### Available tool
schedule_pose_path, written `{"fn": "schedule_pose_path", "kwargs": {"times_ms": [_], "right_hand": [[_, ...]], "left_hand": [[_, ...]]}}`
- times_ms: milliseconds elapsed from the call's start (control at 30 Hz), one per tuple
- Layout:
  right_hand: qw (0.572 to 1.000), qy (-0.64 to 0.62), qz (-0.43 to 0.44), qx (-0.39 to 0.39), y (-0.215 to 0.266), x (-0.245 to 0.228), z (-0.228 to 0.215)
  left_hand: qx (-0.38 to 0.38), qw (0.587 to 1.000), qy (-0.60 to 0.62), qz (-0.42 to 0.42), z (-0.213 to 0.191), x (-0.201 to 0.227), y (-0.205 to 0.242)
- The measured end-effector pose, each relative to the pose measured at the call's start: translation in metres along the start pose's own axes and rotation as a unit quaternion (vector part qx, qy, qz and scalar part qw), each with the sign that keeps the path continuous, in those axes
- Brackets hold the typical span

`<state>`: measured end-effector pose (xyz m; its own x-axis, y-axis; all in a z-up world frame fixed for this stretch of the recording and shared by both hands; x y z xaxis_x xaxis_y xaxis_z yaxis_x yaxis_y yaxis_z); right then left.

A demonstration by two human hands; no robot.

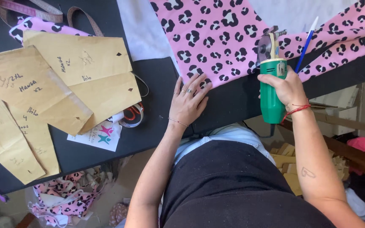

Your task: The person uses a green electric fabric cutter to trim a piece of pink leopard-print fabric on a black table. They place a brown paper pattern on the fabric, trace its outline with a blue pen, and then cut along the marked line.

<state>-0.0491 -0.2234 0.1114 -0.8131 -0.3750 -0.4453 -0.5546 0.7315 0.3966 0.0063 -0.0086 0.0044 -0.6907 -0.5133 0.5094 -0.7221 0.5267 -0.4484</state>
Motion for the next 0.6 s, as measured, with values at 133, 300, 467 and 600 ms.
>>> {"fn": "schedule_pose_path", "kwargs": {"times_ms": [133, 300, 467, 600], "right_hand": [[1.000, -0.002, -0.014, -0.010, -0.022, -0.005, 0.001], [0.999, 0.000, -0.001, -0.048, -0.059, -0.010, -0.008], [0.994, -0.027, 0.021, -0.106, -0.089, -0.017, -0.015], [0.989, 0.076, -0.050, -0.114, -0.112, -0.022, -0.019]], "left_hand": [[0.021, 1.000, 0.004, 0.003, 0.001, 0.000, 0.000], [0.016, 1.000, 0.009, 0.001, -0.014, 0.006, -0.012], [0.004, 1.000, 0.009, 0.007, -0.021, 0.009, -0.021], [0.004, 1.000, 0.008, 0.003, -0.019, 0.009, -0.020]]}}
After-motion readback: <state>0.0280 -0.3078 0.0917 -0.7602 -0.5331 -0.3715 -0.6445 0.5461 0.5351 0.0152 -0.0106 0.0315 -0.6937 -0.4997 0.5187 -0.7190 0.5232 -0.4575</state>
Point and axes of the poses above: each hand's wrist, its own y-axis away from the middle knuckle, its own z-axis out of the palm, x = y × z, the point moved 1 cm from there along -y, towards the middle knuckle, and after that the axes turned 13 degrees about x, right-handed, at the moved point
